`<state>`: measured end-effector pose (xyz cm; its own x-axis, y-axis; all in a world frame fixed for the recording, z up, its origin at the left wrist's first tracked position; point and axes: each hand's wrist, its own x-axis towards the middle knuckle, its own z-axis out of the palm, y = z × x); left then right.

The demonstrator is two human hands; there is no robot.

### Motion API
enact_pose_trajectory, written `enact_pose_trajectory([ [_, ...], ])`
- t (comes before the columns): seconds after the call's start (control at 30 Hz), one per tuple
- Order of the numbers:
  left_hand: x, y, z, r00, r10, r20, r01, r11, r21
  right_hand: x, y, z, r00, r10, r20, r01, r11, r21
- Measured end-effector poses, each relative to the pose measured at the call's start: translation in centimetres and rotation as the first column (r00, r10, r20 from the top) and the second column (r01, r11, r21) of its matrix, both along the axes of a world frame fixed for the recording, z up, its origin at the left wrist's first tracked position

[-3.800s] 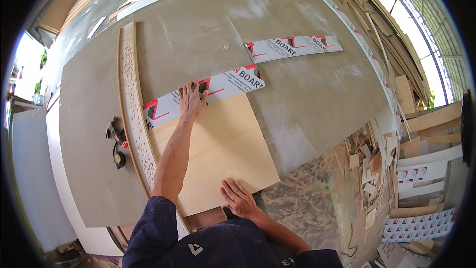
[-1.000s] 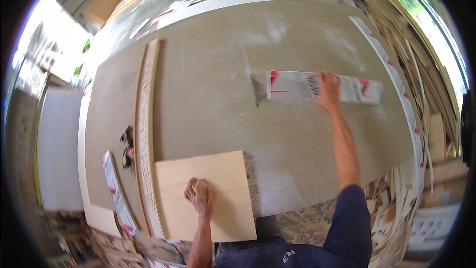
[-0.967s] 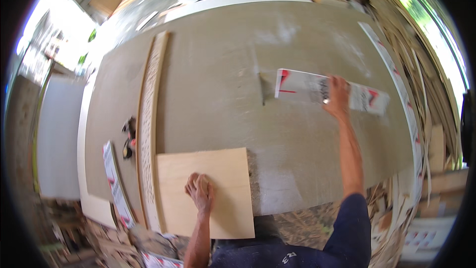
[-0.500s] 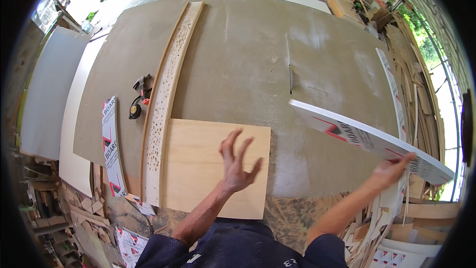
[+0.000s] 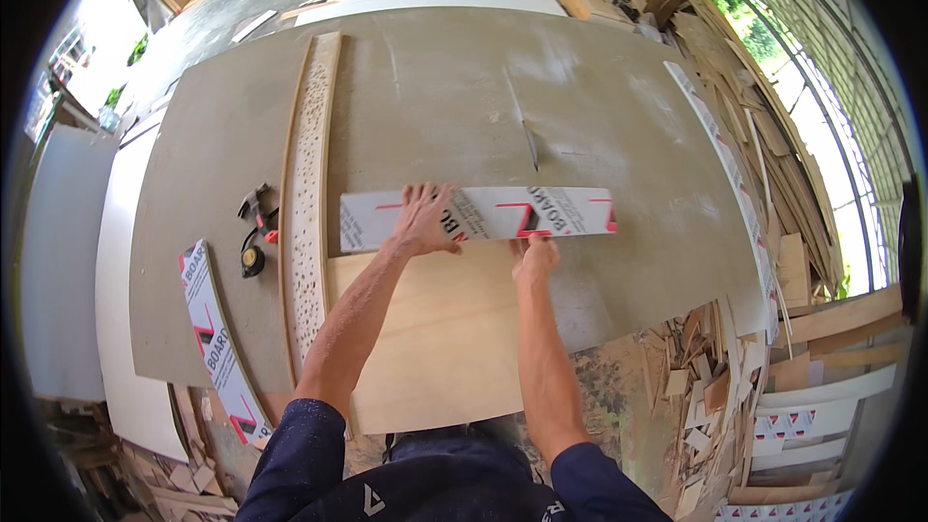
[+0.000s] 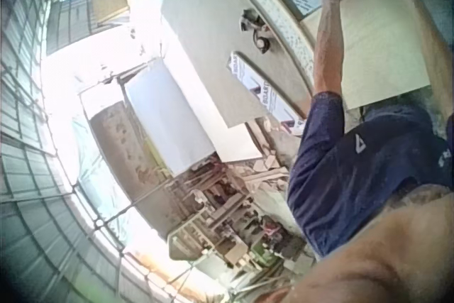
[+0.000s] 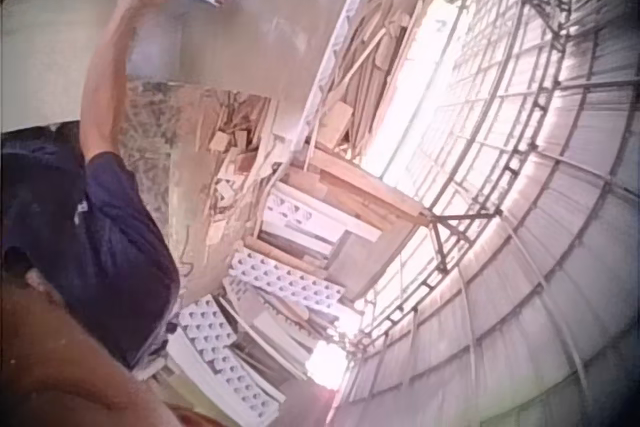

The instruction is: The person measures a wooden panel with a tape measure, marks it with a pen, hammers a guide board onto the panel, and then places several wooden pieces and panels on a workbench.

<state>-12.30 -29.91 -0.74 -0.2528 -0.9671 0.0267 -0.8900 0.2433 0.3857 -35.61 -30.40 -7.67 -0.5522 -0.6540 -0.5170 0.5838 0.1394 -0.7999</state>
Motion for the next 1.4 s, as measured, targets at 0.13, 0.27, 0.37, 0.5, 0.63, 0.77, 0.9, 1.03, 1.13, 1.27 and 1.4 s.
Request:
enact_pose_trajectory([
  [0.13,1.8,-0.6,-3.8,0.997,0.074,-0.026,-0.073,0.996,0.045,-4.2,5.0,-1.4,0.940,0.284,-0.190,-0.310,0.943,-0.125],
  [0.27,4.1,-0.8,-5.8,0.997,0.055,-0.047,-0.055,0.998,0.003,-6.3,15.1,0.0,0.837,0.367,-0.405,-0.412,0.911,-0.026],
  [0.37,4.7,-0.6,-6.8,0.998,0.052,-0.020,-0.052,0.999,0.004,-8.2,23.7,0.1,0.673,0.370,-0.640,-0.384,0.915,0.126],
  [0.5,5.7,0.2,-6.8,0.998,0.062,0.025,-0.062,0.998,-0.008,-9.9,32.2,0.0,0.250,0.419,-0.873,-0.248,0.899,0.361],
  [0.63,7.1,0.8,-5.6,0.998,0.044,-0.033,-0.042,0.997,0.065,-8.5,35.2,0.0,0.175,0.444,-0.879,-0.261,0.882,0.393],
  [0.77,8.0,1.1,-7.2,0.997,0.032,-0.065,-0.035,0.999,-0.042,-8.6,35.5,-0.7,0.494,0.483,-0.723,-0.392,0.866,0.311],
  [0.9,5.5,0.9,-7.1,0.982,0.187,0.021,-0.187,0.982,-0.003,-9.6,35.4,0.0,0.405,0.525,-0.748,-0.525,0.804,0.280],
  [1.03,1.7,-0.5,-9.4,0.927,0.329,0.183,-0.299,0.938,-0.173,-9.4,35.1,2.6,-0.221,0.488,-0.845,-0.417,0.736,0.534],
  [1.13,-0.1,-0.6,-10.7,0.954,0.298,0.042,-0.260,0.886,-0.384,-6.2,34.2,4.6,-0.479,0.333,-0.812,-0.540,0.618,0.572],
  [1.27,-2.5,0.0,-9.2,0.964,0.267,-0.005,-0.261,0.939,-0.224,-1.5,33.9,3.6,-0.520,0.333,-0.787,-0.701,0.360,0.615],
  [1.4,-1.6,0.1,-8.8,0.960,0.279,0.001,-0.270,0.928,-0.256,-0.3,33.4,1.2,-0.570,0.193,-0.799,-0.777,0.188,0.600],
])
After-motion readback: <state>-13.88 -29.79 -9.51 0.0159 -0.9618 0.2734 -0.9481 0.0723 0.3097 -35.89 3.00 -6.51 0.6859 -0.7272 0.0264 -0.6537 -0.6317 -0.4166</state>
